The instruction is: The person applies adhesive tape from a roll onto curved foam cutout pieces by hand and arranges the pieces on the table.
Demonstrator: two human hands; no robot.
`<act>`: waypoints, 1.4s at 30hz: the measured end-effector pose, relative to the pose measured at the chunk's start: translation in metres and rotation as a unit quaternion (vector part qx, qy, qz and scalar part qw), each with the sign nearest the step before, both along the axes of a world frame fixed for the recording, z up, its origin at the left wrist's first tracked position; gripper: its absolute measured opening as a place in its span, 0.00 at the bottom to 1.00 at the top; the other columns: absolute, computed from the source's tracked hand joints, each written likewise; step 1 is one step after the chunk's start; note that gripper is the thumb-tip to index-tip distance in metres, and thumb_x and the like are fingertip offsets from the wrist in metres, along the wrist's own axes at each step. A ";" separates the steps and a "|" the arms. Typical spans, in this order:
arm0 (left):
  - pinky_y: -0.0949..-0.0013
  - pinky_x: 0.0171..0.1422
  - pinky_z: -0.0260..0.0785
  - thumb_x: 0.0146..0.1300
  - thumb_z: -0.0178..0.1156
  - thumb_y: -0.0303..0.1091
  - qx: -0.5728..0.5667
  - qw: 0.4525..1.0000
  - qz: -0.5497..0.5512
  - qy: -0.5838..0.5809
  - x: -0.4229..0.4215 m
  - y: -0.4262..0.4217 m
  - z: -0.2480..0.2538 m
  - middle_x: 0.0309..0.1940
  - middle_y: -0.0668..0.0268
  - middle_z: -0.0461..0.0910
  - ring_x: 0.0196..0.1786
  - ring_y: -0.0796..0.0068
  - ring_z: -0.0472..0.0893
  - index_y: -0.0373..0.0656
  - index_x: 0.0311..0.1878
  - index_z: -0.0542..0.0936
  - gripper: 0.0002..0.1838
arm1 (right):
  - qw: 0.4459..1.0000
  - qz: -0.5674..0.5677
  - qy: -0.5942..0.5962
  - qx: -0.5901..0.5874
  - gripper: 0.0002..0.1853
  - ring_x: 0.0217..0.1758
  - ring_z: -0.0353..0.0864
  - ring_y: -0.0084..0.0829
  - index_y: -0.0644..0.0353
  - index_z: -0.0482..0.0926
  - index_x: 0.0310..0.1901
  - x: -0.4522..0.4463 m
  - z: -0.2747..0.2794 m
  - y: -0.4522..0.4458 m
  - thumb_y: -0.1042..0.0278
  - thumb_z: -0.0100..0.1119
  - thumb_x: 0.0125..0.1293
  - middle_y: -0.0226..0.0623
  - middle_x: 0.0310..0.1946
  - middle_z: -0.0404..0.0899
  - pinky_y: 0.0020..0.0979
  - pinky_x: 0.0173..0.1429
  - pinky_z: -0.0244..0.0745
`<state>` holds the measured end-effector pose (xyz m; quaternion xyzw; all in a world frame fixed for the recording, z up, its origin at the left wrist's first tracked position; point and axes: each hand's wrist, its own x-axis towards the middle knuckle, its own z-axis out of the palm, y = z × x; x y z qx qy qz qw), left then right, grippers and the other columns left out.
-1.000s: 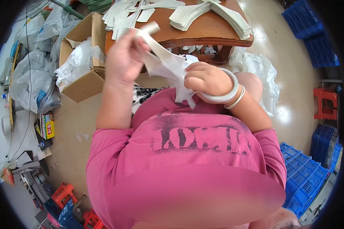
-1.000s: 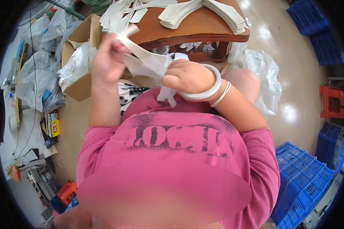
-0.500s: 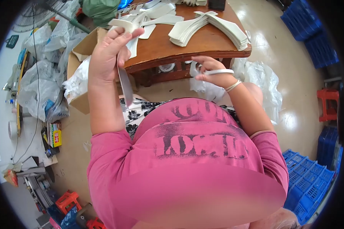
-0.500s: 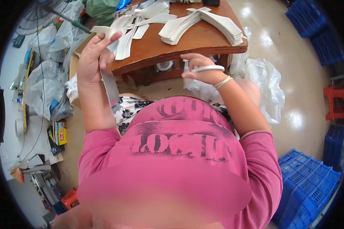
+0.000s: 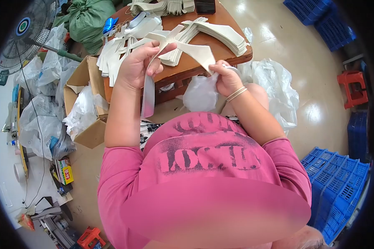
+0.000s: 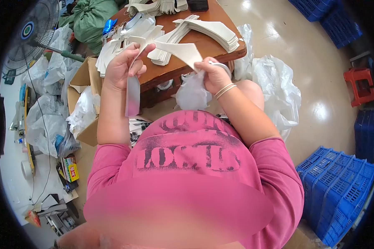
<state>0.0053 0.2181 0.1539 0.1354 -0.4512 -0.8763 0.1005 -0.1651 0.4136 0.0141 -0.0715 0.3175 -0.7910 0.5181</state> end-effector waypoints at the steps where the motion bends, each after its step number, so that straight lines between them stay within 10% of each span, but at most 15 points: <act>1: 0.80 0.22 0.61 0.66 0.55 0.30 -0.042 0.998 -0.009 -0.054 -0.003 -0.008 -0.006 0.45 0.51 0.83 0.12 0.86 0.67 0.39 0.44 0.75 0.07 | 0.999 -0.033 0.012 0.021 0.13 0.33 0.79 0.30 0.52 0.70 0.25 -0.006 0.005 0.004 0.79 0.66 0.55 0.32 0.28 0.77 0.29 0.39 0.72; 7: 0.82 0.23 0.59 0.65 0.62 0.42 -0.380 0.886 0.000 -0.267 -0.045 -0.059 -0.038 0.28 0.70 0.81 0.21 0.89 0.72 0.40 0.48 0.81 0.16 | 0.970 -0.152 0.151 0.116 0.12 0.26 0.76 0.26 0.54 0.69 0.28 -0.056 0.033 0.009 0.76 0.67 0.55 0.32 0.28 0.77 0.28 0.27 0.70; 11: 0.72 0.27 0.66 0.60 0.65 0.50 -0.498 0.850 0.027 -0.172 -0.104 -0.091 -0.065 0.27 0.71 0.80 0.25 0.80 0.74 0.41 0.48 0.85 0.22 | 0.948 -0.204 0.190 0.151 0.11 0.26 0.76 0.28 0.58 0.71 0.33 -0.072 0.054 -0.010 0.74 0.67 0.56 0.35 0.28 0.76 0.28 0.29 0.71; 23: 0.69 0.42 0.74 0.57 0.65 0.52 -0.611 0.727 0.019 -0.312 -0.180 -0.090 -0.105 0.41 0.62 0.86 0.38 0.72 0.83 0.45 0.50 0.85 0.24 | 0.880 -0.231 0.256 0.327 0.23 0.36 0.82 0.30 0.65 0.74 0.55 -0.110 0.055 -0.022 0.68 0.66 0.59 0.43 0.40 0.80 0.33 0.38 0.77; 29: 0.63 0.55 0.72 0.54 0.65 0.58 -0.651 0.685 0.052 -0.323 -0.159 -0.066 -0.080 0.49 0.56 0.83 0.51 0.62 0.82 0.44 0.54 0.82 0.32 | 0.675 -0.149 0.532 0.489 0.25 0.41 0.83 0.38 0.63 0.78 0.47 -0.113 0.045 -0.011 0.57 0.69 0.51 0.47 0.42 0.81 0.37 0.47 0.76; 37: 0.57 0.60 0.71 0.52 0.63 0.59 -0.695 0.647 0.070 -0.308 -0.113 -0.057 -0.093 0.54 0.59 0.80 0.57 0.58 0.79 0.55 0.63 0.75 0.35 | 0.555 -0.053 0.628 0.542 0.21 0.45 0.81 0.47 0.64 0.81 0.40 -0.097 0.075 -0.015 0.55 0.69 0.52 0.49 0.41 0.81 0.41 0.51 0.76; 42: 0.55 0.59 0.71 0.59 0.60 0.47 -0.708 0.665 0.117 -0.206 -0.107 -0.059 -0.102 0.53 0.61 0.81 0.54 0.58 0.80 0.55 0.54 0.82 0.20 | 0.498 -0.047 0.669 0.549 0.20 0.46 0.81 0.48 0.65 0.81 0.39 -0.094 0.074 -0.019 0.56 0.68 0.54 0.49 0.40 0.82 0.42 0.52 0.76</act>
